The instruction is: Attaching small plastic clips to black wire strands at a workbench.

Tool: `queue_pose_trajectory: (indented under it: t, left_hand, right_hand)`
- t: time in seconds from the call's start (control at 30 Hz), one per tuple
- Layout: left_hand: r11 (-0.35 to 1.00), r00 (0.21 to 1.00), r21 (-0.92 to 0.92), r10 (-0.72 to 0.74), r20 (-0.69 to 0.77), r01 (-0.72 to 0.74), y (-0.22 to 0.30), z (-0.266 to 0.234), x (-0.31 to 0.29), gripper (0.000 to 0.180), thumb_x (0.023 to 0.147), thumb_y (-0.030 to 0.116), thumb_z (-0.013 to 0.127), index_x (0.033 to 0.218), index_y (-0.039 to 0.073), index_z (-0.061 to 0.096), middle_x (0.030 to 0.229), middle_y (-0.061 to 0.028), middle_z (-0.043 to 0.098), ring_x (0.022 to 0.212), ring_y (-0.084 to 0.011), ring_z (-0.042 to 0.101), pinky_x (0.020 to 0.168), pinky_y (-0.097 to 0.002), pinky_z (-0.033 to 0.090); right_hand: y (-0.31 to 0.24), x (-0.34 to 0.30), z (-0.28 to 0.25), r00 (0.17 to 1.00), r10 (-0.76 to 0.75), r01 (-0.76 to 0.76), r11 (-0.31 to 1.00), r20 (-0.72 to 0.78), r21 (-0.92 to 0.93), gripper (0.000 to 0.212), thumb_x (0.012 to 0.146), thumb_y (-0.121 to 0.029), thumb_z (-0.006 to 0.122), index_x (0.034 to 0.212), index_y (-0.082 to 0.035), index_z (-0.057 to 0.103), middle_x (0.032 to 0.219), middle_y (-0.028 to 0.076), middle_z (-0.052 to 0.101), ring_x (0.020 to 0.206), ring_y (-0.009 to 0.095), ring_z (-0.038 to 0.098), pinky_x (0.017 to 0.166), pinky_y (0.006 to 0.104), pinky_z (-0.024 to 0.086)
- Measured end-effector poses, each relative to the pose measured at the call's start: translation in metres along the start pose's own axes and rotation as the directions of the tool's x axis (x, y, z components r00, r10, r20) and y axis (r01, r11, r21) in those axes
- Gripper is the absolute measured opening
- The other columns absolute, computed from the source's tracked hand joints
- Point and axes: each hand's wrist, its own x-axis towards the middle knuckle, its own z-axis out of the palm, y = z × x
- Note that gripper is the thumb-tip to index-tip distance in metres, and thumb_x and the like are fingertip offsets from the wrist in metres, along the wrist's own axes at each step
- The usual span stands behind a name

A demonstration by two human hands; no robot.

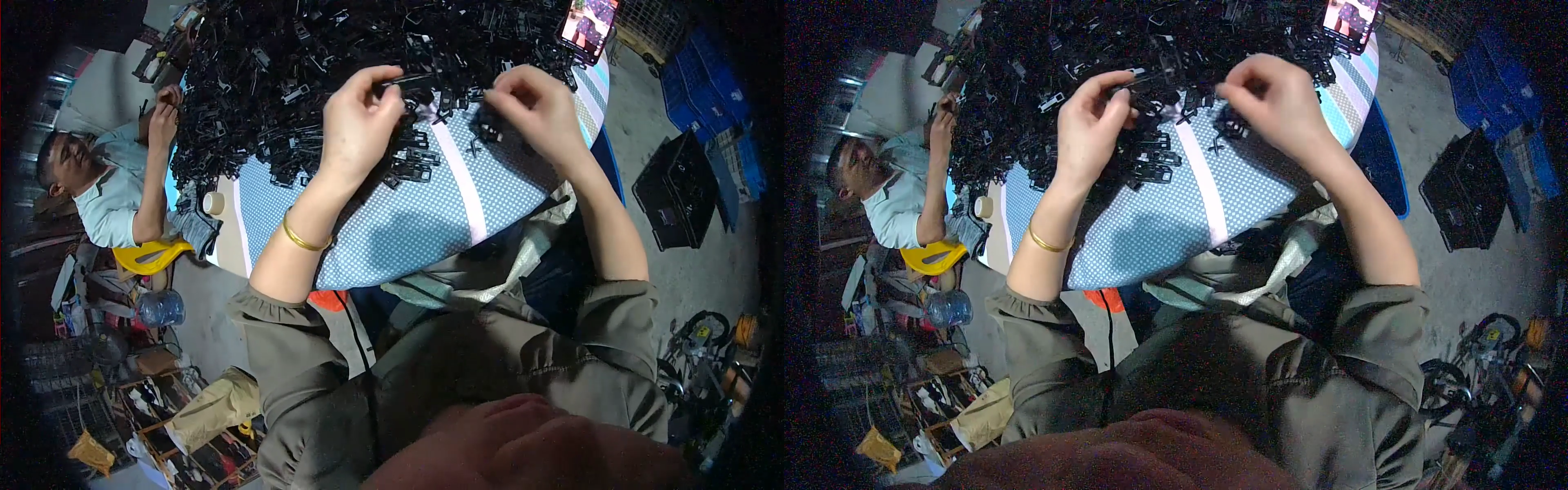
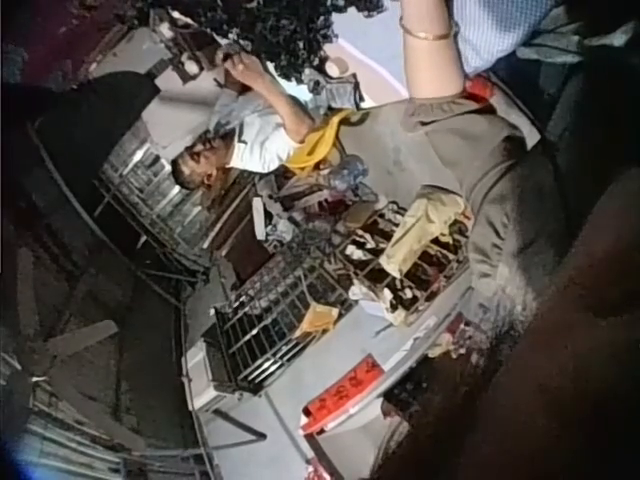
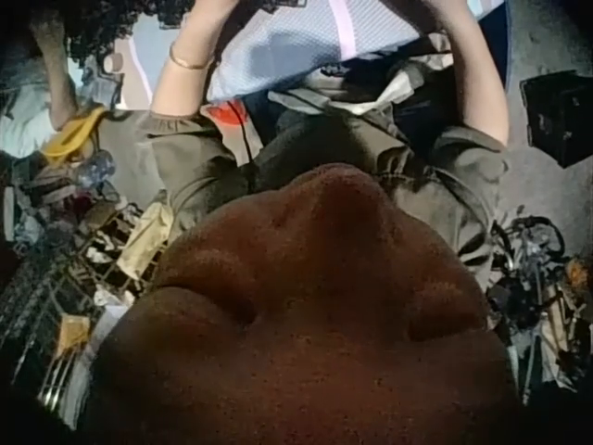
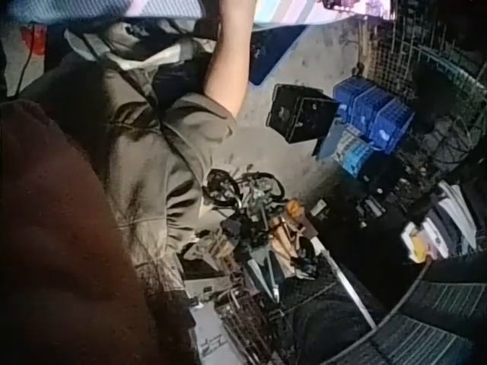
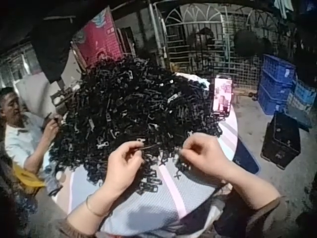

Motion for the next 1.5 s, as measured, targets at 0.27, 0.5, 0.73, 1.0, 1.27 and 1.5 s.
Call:
queue_pose_trajectory:
  t: [0.27,0.5,0.73,1.0,1.27,1.5]
  left_hand:
    - [0.814,0.950,-0.505,-0.172,0.261,0.287,0.016,0.020,-0.021,0.029,0.088,0.005,0.049,0.113,-0.010,0.047,0.091,-0.0160,0.061,0.080,-0.0177,0.064,0.074,-0.0243,0.053]
    - [0.745,0.944,-0.582,-0.232,0.234,0.327,0.012,0.026,-0.029,0.032,0.091,0.005,0.044,0.121,-0.007,0.043,0.108,-0.0174,0.056,0.095,-0.0194,0.059,0.085,-0.0259,0.050]
    - [0.748,0.951,-0.592,-0.195,0.239,0.302,0.014,0.028,-0.032,0.033,0.091,0.004,0.044,0.122,-0.007,0.042,0.108,-0.0160,0.056,0.094,-0.0186,0.059,0.087,-0.0271,0.049]
    - [0.787,0.951,-0.552,-0.137,0.277,0.275,0.010,0.027,-0.031,0.037,0.088,0.004,0.050,0.123,-0.006,0.042,0.099,-0.0135,0.059,0.085,-0.0154,0.061,0.077,-0.0245,0.052]
    - [0.738,0.928,-0.596,-0.111,0.355,0.316,0.015,0.017,-0.030,0.039,0.087,0.005,0.051,0.123,-0.004,0.041,0.072,-0.0091,0.060,0.060,-0.0127,0.060,0.056,-0.0214,0.050]
    - [0.829,0.807,-0.367,-0.160,0.568,0.423,0.019,0.026,-0.039,0.029,0.088,0.008,0.049,0.116,-0.002,0.048,0.071,-0.0062,0.061,0.060,-0.0086,0.059,0.055,-0.0187,0.048]
  right_hand:
    - [-0.024,-0.006,0.014,0.938,0.329,-0.332,0.755,0.110,0.566,0.018,0.080,-0.013,0.065,0.090,0.002,0.061,0.080,0.004,0.062,0.070,0.009,0.057,0.065,0.0213,0.046]
    - [-0.018,-0.010,0.027,0.932,0.357,-0.338,0.784,0.067,0.521,0.016,0.080,-0.012,0.065,0.086,0.002,0.062,0.077,0.003,0.061,0.066,0.008,0.053,0.063,0.0197,0.044]
    - [-0.022,-0.012,0.029,0.912,0.395,-0.385,0.738,0.108,0.554,0.013,0.079,-0.011,0.065,0.082,0.001,0.061,0.076,0.003,0.059,0.067,0.008,0.054,0.064,0.0186,0.043]
    - [-0.017,-0.015,0.031,0.997,0.045,-0.032,0.978,-0.060,0.204,0.014,0.073,-0.009,0.070,0.077,0.002,0.061,0.098,0.006,0.054,0.073,0.008,0.054,0.066,0.0189,0.043]
    - [-0.015,0.003,0.016,0.944,0.222,-0.312,0.836,0.243,0.452,0.022,0.075,-0.011,0.068,0.093,-0.002,0.059,0.090,0.002,0.058,0.078,0.007,0.054,0.066,0.0203,0.045]
    - [-0.012,0.083,0.034,0.944,-0.327,0.325,0.944,-0.032,-0.053,0.016,0.082,-0.017,0.062,0.088,-0.003,0.062,0.078,0.002,0.062,0.064,0.012,0.055,0.062,0.0259,0.046]
